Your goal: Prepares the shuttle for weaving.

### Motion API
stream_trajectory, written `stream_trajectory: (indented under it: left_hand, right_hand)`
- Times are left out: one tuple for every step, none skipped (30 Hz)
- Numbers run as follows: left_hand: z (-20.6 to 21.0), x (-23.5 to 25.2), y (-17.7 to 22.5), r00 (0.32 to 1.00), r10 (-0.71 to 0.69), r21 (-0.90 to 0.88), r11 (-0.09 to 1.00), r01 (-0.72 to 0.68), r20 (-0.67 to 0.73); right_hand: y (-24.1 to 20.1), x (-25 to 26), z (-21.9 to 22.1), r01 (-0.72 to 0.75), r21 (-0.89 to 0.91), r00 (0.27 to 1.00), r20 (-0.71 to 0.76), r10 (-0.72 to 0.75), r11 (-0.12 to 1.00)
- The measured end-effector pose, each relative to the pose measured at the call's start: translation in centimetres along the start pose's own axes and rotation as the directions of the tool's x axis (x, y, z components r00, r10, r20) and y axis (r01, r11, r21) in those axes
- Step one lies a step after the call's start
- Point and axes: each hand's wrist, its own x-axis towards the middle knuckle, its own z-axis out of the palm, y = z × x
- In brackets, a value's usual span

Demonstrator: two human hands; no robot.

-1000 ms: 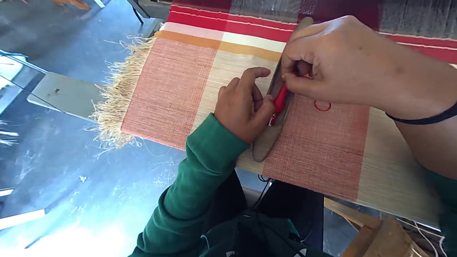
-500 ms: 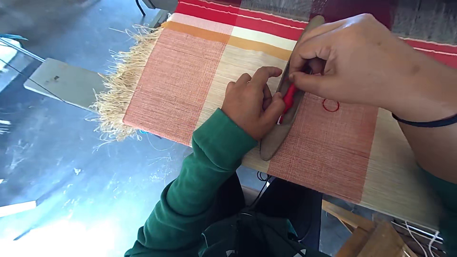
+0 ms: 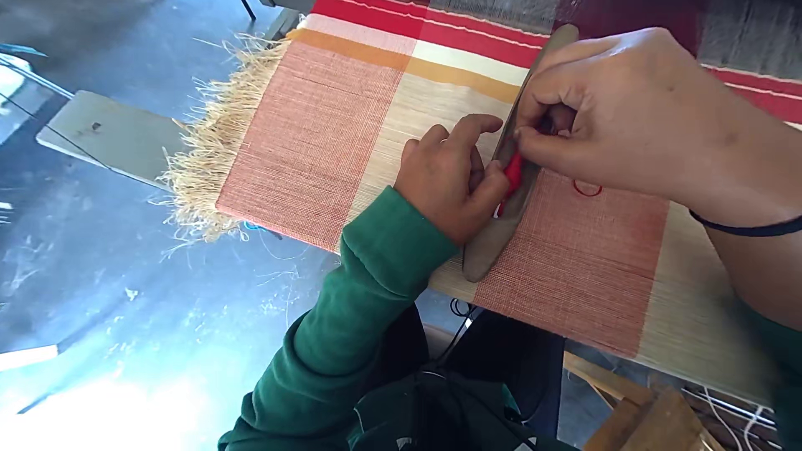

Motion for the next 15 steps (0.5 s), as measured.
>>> stream_trajectory:
  left_hand:
    - [0.00,0.00,0.00,1.000,0.002,0.002,1.000,-0.002,-0.002]
    - [-0.02,-0.01,0.01,1.000,0.002,0.002,1.000,-0.002,-0.003]
    - [-0.05,-0.03,0.05,1.000,0.000,0.002,1.000,0.000,-0.001]
    - [-0.10,-0.04,0.12,1.000,-0.006,0.005,1.000,0.006,0.004]
    - [-0.12,-0.05,0.16,1.000,-0.009,0.006,1.000,0.009,0.004]
    - [-0.13,-0.05,0.17,1.000,-0.008,0.005,1.000,0.008,0.004]
    - [-0.12,-0.05,0.19,1.000,-0.008,0.006,1.000,0.008,0.004]
    - [-0.12,-0.05,0.19,1.000,-0.006,0.009,1.000,0.006,0.005]
    - [-0.14,-0.04,0.21,1.000,-0.008,0.012,1.000,0.008,0.010]
    - [-0.17,-0.03,0.20,1.000,-0.010,0.016,1.000,0.010,0.014]
    - [-0.20,-0.02,0.22,1.000,-0.013,0.016,1.000,0.013,0.017]
    - [-0.21,-0.03,0.24,1.000,-0.016,0.015,1.000,0.016,0.016]
    - [-0.20,-0.05,0.26,1.000,-0.017,0.014,1.000,0.017,0.013]
    - [-0.19,-0.07,0.26,1.000,-0.015,0.014,1.000,0.015,0.008]
    - [-0.19,-0.08,0.29,1.000,-0.013,0.018,1.000,0.013,0.005]
  right_hand:
    - [0.02,0.00,-0.04,-0.001,-0.004,1.000,0.000,0.001,1.000]
    - [0.06,0.00,-0.12,-0.004,-0.005,1.000,0.003,0.004,1.000]
    - [0.06,-0.04,-0.29,-0.015,-0.004,1.000,0.014,0.015,1.000]
    - [0.08,-0.08,-0.43,-0.021,-0.006,1.000,0.022,0.021,1.000]
    - [0.13,-0.12,-0.54,-0.023,-0.006,0.999,0.028,0.023,1.000]
    - [0.22,-0.15,-0.54,-0.016,-0.007,1.000,0.026,0.016,1.000]
    - [0.31,-0.16,-0.51,-0.006,-0.007,1.000,0.021,0.007,1.000]
    - [0.33,-0.15,-0.46,-0.001,-0.006,1.000,0.015,0.001,1.000]
    - [0.31,-0.13,-0.42,0.002,-0.006,1.000,0.010,-0.002,1.000]
    - [0.27,-0.10,-0.35,0.008,-0.008,1.000,0.001,-0.008,1.000]
    - [0.21,-0.07,-0.26,0.014,-0.009,1.000,-0.009,-0.014,1.000]
    - [0.14,-0.05,-0.20,0.013,-0.012,1.000,-0.015,-0.013,1.000]
    - [0.07,-0.05,-0.13,0.006,-0.014,1.000,-0.021,-0.007,1.000]
    - [-0.01,-0.05,-0.04,-0.002,-0.014,1.000,-0.029,0.001,1.000]
    - [-0.05,-0.07,0.02,-0.010,-0.017,0.999,-0.038,0.010,1.000]
